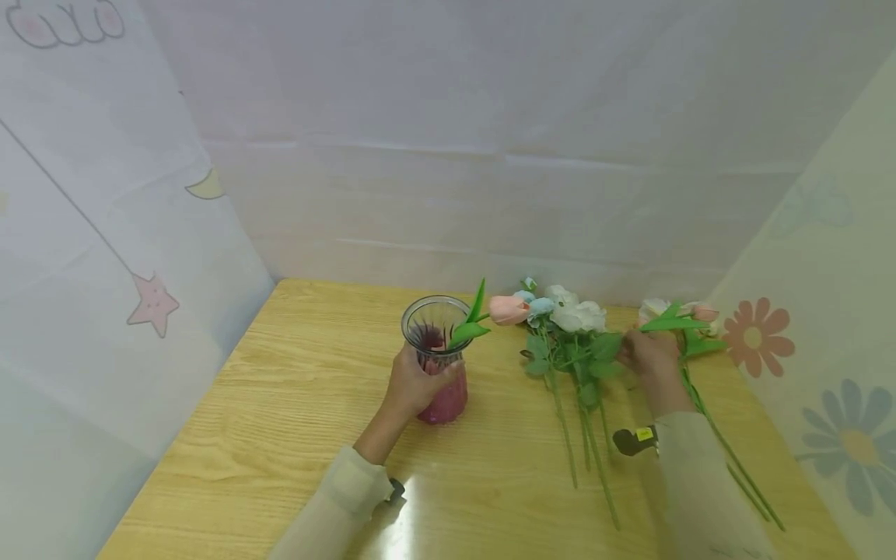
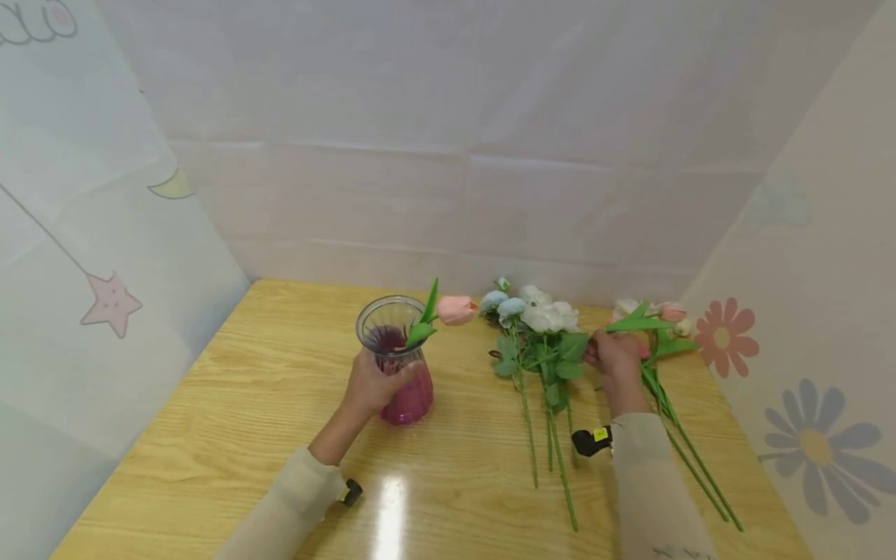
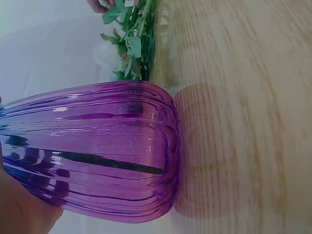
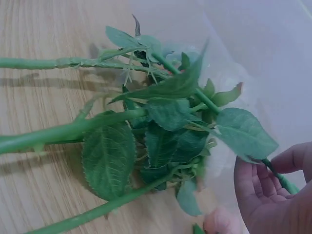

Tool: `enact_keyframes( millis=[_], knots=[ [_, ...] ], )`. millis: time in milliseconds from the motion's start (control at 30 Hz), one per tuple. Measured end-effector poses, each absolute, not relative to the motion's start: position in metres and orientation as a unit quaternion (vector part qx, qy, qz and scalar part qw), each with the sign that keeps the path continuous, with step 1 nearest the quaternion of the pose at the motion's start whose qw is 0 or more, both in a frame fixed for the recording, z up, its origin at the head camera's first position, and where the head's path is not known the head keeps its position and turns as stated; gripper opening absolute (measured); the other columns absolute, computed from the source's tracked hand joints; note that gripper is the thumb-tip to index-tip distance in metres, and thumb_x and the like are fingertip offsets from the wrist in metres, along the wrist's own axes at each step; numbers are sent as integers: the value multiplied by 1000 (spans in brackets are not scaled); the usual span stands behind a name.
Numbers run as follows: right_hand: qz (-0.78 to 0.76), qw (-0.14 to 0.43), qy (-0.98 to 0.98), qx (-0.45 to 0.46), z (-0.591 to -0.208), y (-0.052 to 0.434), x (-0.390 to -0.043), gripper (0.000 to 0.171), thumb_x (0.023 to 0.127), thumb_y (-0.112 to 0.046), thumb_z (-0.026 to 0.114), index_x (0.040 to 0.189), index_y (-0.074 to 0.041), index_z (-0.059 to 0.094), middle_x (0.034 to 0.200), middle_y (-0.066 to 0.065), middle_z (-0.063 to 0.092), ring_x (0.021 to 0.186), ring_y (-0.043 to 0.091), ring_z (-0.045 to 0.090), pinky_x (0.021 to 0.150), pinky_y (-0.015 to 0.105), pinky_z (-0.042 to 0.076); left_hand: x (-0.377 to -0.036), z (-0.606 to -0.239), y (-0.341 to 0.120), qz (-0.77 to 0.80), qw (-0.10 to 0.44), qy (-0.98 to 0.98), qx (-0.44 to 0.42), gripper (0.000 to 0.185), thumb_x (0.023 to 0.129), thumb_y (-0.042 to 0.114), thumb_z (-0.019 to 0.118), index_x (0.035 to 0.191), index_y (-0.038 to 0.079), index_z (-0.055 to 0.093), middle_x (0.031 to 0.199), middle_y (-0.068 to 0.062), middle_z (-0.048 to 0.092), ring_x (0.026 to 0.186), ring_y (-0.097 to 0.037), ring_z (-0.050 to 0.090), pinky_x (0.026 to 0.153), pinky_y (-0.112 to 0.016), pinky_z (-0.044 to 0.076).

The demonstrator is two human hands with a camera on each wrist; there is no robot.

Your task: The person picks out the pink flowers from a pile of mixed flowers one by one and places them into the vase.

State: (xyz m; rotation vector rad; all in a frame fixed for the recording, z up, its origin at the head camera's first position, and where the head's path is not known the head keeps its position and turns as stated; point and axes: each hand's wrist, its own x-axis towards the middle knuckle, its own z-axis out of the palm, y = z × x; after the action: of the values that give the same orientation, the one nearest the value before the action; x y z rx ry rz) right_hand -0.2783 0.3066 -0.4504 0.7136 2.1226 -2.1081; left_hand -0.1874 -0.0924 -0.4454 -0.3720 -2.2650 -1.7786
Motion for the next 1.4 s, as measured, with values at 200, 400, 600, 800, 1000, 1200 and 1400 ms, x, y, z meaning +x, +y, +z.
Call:
enact_keyframes(
  millis=[200,400,600,800,1000,1200,1400],
  knots=[
    [-672,31,726,145,-445,309,-267,49,106,-27,51,144,1,39,129,-4,48,103,5,56,93,22,55,-195,-460,-95,-611,128,-771,-124,63,81,12,84,131,2,48,123,-21,64,119,-36,62,104,-52,51],
    [-713,-14,691,117,-439,309,-263,18,106,-23,52,118,-10,54,121,-14,50,106,8,59,90,19,55,-201,-471,-96,-595,143,-781,-124,62,81,20,85,129,4,49,119,-16,65,114,-32,64,100,-49,53],
    [-747,-55,659,73,-430,306,-260,30,107,-22,47,129,-1,46,120,3,58,102,10,66,90,20,56,-201,-471,-96,-589,145,-785,-124,63,80,21,85,129,4,49,119,-15,65,114,-32,64,100,-49,53],
    [-732,-94,672,56,-420,300,-255,31,105,-25,52,127,-3,50,108,3,65,95,10,70,82,19,58,-200,-470,-96,-589,140,-787,-120,62,81,22,85,129,7,49,119,-14,65,115,-31,64,100,-50,53],
    [-734,-130,663,66,-410,292,-250,29,100,-26,62,121,-6,61,97,-1,70,89,13,71,75,21,60,-201,-471,-96,-586,144,-787,-127,63,81,22,84,131,6,48,121,-14,65,116,-31,64,100,-49,53],
    [-748,-150,643,71,-398,280,-243,33,96,-24,67,119,-2,66,96,4,70,86,15,71,76,23,61,-203,-473,-97,-588,141,-786,-129,63,82,22,83,131,6,47,121,-13,65,116,-31,64,100,-47,54],
    [-778,-159,607,21,-382,263,-228,29,96,-20,68,116,2,67,94,7,70,81,16,71,74,24,61,-204,-473,-96,-589,137,-787,-124,63,81,24,84,130,5,48,119,-15,65,114,-32,64,100,-49,54]
  ],
)
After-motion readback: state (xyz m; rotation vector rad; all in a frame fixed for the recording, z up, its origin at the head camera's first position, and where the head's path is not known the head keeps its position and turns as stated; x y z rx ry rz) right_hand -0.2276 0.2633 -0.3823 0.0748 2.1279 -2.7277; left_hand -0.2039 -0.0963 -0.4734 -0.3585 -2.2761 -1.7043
